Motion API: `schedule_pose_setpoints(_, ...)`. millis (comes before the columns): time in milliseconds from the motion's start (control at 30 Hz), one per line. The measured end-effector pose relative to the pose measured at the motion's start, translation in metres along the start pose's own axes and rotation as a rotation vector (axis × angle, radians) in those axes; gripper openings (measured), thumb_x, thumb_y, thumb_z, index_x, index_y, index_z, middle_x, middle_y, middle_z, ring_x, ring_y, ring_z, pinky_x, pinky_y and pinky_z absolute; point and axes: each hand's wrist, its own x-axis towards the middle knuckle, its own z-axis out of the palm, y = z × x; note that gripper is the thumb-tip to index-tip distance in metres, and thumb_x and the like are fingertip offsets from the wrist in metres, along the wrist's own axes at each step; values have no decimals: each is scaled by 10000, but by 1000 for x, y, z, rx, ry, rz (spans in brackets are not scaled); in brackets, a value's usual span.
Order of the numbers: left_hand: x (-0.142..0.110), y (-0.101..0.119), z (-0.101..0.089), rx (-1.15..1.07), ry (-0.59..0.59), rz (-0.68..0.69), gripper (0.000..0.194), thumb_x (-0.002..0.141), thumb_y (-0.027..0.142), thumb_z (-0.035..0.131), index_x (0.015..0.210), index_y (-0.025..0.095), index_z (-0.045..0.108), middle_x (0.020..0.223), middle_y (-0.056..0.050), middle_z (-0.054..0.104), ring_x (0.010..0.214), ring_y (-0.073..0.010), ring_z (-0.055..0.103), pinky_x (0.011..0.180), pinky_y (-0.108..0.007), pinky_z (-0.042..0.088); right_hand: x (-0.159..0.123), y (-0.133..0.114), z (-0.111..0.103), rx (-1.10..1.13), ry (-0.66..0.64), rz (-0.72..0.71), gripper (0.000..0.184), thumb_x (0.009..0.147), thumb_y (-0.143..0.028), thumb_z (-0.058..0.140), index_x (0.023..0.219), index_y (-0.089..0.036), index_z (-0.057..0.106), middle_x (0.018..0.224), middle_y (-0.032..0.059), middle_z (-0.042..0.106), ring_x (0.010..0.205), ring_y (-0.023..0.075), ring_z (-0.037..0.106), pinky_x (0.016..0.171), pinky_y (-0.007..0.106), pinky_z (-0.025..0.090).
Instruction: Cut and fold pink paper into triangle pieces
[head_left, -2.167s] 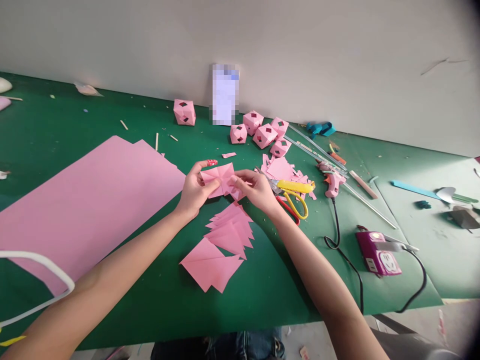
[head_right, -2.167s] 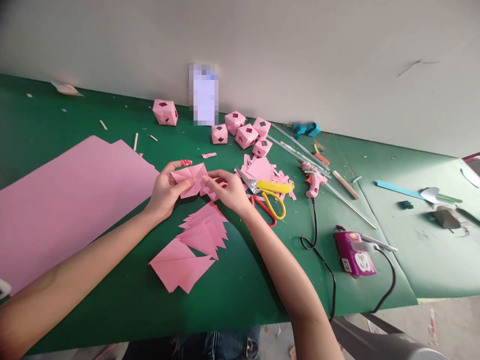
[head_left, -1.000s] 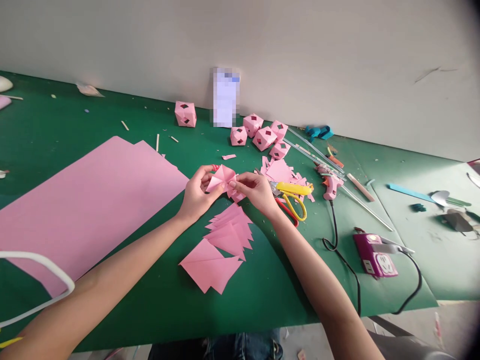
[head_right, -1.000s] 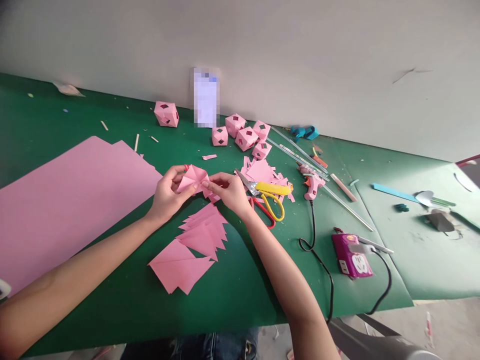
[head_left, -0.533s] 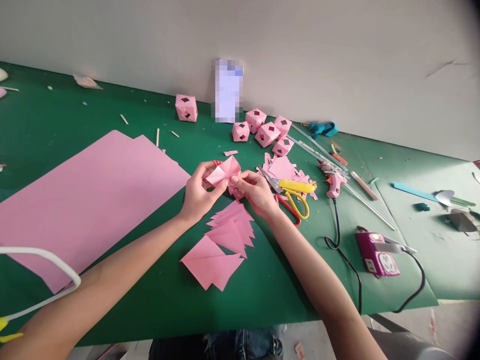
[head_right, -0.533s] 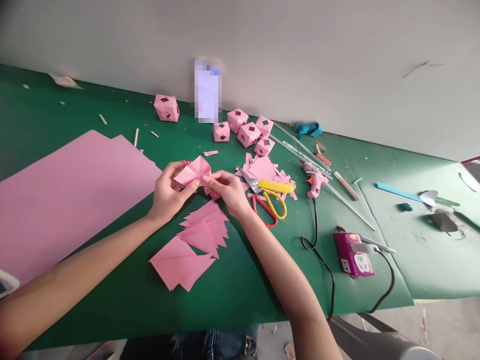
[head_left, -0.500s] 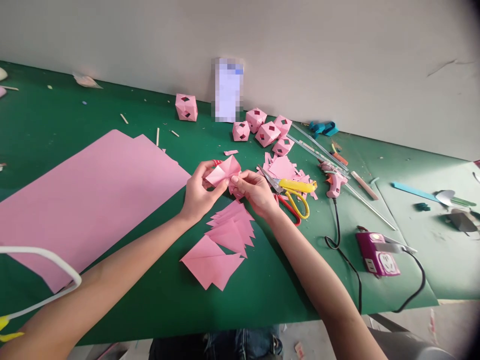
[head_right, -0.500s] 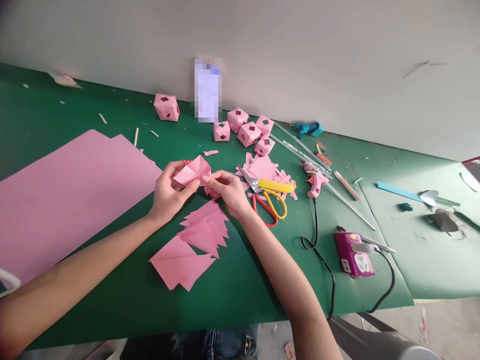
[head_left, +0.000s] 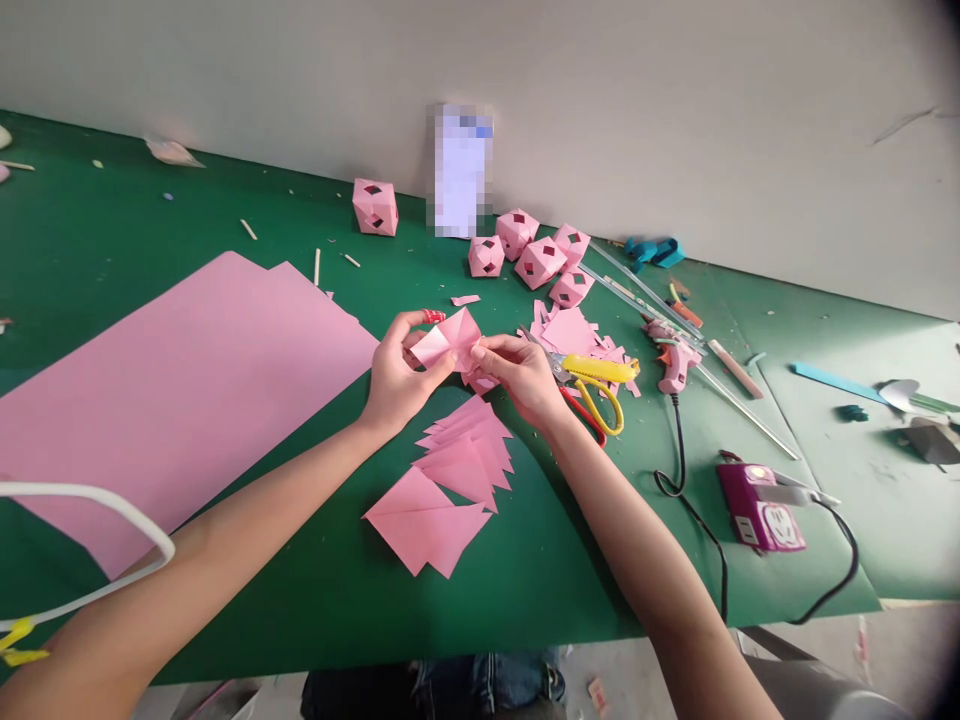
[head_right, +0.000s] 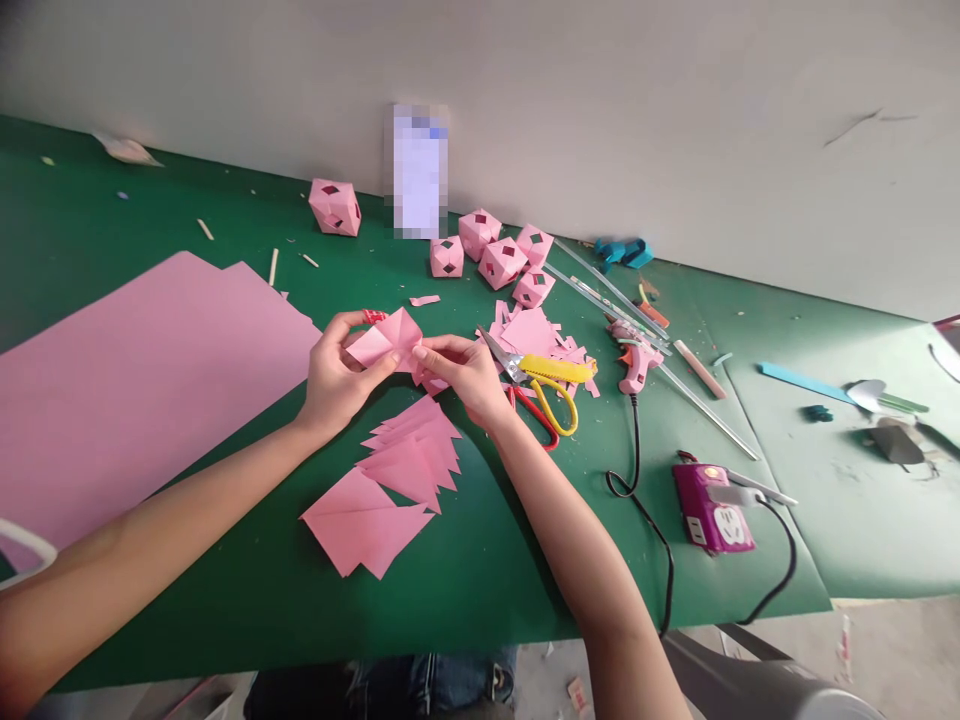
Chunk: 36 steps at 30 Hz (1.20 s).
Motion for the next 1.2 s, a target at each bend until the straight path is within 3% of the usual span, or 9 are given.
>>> schedule_pose_setpoints(300, 0, 2, 4, -145, -73, -137, 432, 707, 296, 842, 1077, 213, 636, 918, -29, 735, 805, -202, 727, 677, -309, 615, 1, 2, -2, -4, 27, -23, 383, 691, -502, 923, 707, -214, 672, 661, -31, 643, 581, 103, 573, 568, 249, 497)
schedule_pose_setpoints(567, 1, -1, 5, -201, -73, -229, 433, 639, 236, 841, 1030, 221, 656, 848, 1, 739, 719, -192, 708, 648, -331, 614, -4, -3, -1, -249, 52, -167, 440, 830, -618, 767, 723, -222, 607, 633, -25, 634, 558, 130, 627, 571, 264, 518)
schedule_pose_setpoints(767, 5, -5, 3, -233, -29, -310, 473, 611, 265, 865, 1022, 201, 640, 729, 40, 687, 633, -150, 656, 631, -300, 589, -1, 2, -6, -394, -142, -98, 552, 813, -732, 732, 756, -187, 664, 687, 13, 669, 551, 122, 581, 519, 258, 483)
schedule_pose_setpoints(900, 7, -5, 2, -190, -5, -286, 484, 602, 263, 881, 1020, 195, 646, 781, 26, 690, 669, -147, 654, 626, -270, 556, -1, 7, -7, -458, -101, -171, 520, 850, -690, 727, 750, -185, 653, 702, 21, 671, 585, 126, 571, 544, 261, 489)
schedule_pose_setpoints(1033, 7, -6, 3, -227, 5, -316, 497, 591, 258, 880, 1023, 195, 643, 765, 26, 687, 667, -153, 651, 647, -292, 576, -3, 6, -7, -441, -113, -128, 528, 853, -709, 705, 783, -186, 680, 730, 32, 693, 586, 139, 580, 528, 274, 505)
schedule_pose_setpoints(1200, 9, -6, 3, -242, 20, -319, 486, 581, 248, 873, 1001, 192, 636, 763, 28, 673, 667, -143, 630, 633, -280, 579, -5, 7, -8, -527, -123, -184, 497, 896, -675, 672, 808, -186, 684, 805, 54, 731, 663, 159, 634, 634, 303, 526)
